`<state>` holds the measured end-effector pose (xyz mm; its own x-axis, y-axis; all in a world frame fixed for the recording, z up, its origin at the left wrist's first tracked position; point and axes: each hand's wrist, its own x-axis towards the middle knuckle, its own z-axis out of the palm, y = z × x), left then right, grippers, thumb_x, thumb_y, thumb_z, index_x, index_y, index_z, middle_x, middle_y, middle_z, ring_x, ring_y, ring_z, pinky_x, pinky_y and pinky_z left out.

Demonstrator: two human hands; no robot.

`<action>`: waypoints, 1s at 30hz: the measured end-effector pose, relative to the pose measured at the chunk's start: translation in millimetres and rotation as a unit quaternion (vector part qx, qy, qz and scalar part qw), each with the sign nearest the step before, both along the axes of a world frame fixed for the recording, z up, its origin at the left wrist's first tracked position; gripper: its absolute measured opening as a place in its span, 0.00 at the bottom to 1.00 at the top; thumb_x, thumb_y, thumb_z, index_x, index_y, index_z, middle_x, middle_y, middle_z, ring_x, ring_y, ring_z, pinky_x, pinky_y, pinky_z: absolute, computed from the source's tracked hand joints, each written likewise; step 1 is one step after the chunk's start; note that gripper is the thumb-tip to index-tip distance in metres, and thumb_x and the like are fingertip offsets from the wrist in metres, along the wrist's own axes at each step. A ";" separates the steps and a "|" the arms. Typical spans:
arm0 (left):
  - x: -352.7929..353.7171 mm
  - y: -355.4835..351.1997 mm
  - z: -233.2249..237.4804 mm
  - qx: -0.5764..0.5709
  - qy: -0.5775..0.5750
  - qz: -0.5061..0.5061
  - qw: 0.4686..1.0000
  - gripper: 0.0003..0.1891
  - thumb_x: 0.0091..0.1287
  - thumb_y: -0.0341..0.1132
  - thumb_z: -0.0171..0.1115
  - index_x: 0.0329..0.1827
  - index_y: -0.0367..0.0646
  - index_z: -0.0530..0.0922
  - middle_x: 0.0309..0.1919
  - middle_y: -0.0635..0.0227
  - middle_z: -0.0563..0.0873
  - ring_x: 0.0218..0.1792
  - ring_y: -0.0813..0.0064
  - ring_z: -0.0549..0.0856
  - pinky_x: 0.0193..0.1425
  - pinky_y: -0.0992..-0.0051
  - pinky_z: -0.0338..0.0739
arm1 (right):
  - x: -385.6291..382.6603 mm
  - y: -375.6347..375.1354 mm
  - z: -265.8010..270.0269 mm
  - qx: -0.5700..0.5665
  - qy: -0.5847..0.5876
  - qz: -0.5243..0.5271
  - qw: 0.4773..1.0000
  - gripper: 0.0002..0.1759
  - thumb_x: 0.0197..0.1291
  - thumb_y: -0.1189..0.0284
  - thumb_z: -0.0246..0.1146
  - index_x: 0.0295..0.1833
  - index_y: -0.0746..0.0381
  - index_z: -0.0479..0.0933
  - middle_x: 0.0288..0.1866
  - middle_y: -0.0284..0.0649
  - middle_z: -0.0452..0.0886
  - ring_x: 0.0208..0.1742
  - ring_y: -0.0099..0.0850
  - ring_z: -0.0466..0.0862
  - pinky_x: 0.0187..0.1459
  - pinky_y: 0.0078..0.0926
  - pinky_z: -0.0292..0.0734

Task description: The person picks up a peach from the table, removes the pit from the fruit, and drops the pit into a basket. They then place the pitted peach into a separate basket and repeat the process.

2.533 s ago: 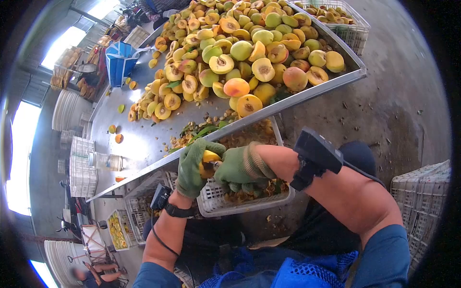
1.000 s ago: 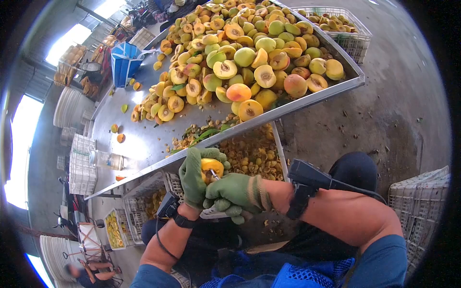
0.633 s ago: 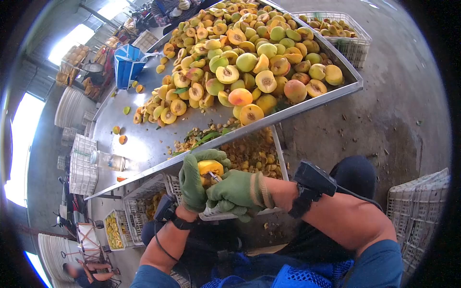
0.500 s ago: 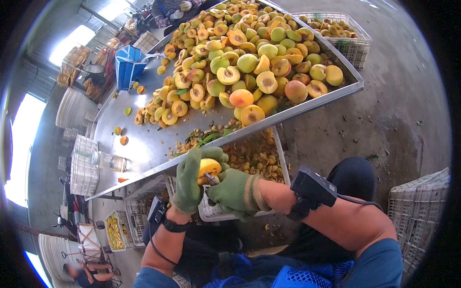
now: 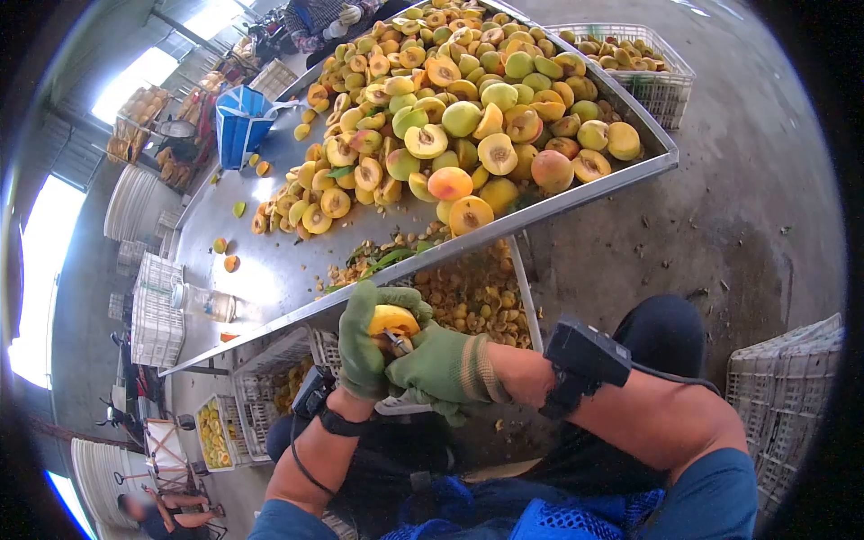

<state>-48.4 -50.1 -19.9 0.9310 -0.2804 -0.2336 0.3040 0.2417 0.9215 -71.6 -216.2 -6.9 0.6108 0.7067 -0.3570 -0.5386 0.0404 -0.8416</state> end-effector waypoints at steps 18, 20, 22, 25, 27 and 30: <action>-10.1 -2.5 5.4 0.065 -0.081 -0.002 0.995 0.29 0.81 0.55 0.49 0.49 0.33 0.84 0.39 0.60 0.90 0.39 0.72 0.89 0.47 0.71 0.84 | -3.0 6.4 -19.9 -0.126 -0.073 0.032 0.989 0.10 0.64 0.66 0.65 0.44 0.61 0.83 0.29 0.35 0.83 0.29 0.29 0.83 0.31 0.29 0.79; -11.7 1.1 3.9 0.059 -0.077 -0.010 0.995 0.29 0.81 0.54 0.48 0.49 0.33 0.85 0.38 0.61 0.90 0.39 0.72 0.89 0.48 0.71 0.84 | 2.0 -6.3 12.1 -0.144 0.003 0.084 0.986 0.11 0.63 0.65 0.66 0.43 0.61 0.84 0.27 0.35 0.82 0.27 0.29 0.83 0.29 0.30 0.78; -12.8 -0.2 5.2 0.111 -0.141 -0.007 0.984 0.29 0.82 0.54 0.47 0.49 0.33 0.85 0.38 0.60 0.90 0.39 0.72 0.89 0.49 0.71 0.84 | 2.9 -12.9 33.3 -0.166 0.044 0.103 0.980 0.12 0.63 0.64 0.67 0.44 0.61 0.84 0.26 0.35 0.82 0.25 0.29 0.83 0.27 0.30 0.77; -15.3 0.9 5.3 0.146 -0.187 -0.017 0.971 0.29 0.82 0.53 0.45 0.49 0.32 0.84 0.38 0.60 0.91 0.40 0.72 0.89 0.49 0.72 0.83 | -2.8 1.0 8.4 -0.189 -0.008 0.095 0.977 0.13 0.63 0.63 0.67 0.43 0.62 0.84 0.26 0.35 0.82 0.23 0.28 0.82 0.25 0.30 0.76; -15.9 1.0 5.6 0.147 -0.204 -0.029 0.967 0.29 0.82 0.52 0.46 0.49 0.32 0.84 0.39 0.60 0.91 0.40 0.71 0.89 0.50 0.71 0.83 | -5.5 4.4 -1.2 -0.192 -0.017 0.085 0.978 0.14 0.63 0.62 0.67 0.43 0.63 0.84 0.26 0.35 0.82 0.23 0.28 0.82 0.24 0.30 0.77; -18.7 3.7 4.8 0.130 -0.228 -0.041 0.964 0.28 0.82 0.52 0.48 0.51 0.32 0.84 0.40 0.59 0.90 0.41 0.70 0.89 0.51 0.71 0.84 | -6.0 -8.8 21.5 -0.162 -0.011 0.095 0.982 0.14 0.63 0.62 0.66 0.43 0.63 0.84 0.26 0.35 0.82 0.23 0.28 0.82 0.24 0.29 0.77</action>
<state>-67.2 -46.4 -15.1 0.9307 -0.3450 0.1215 -0.1380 -0.0236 0.9902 -77.6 -225.0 14.6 0.4895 0.6597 -0.5703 -0.4921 -0.3309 -0.8052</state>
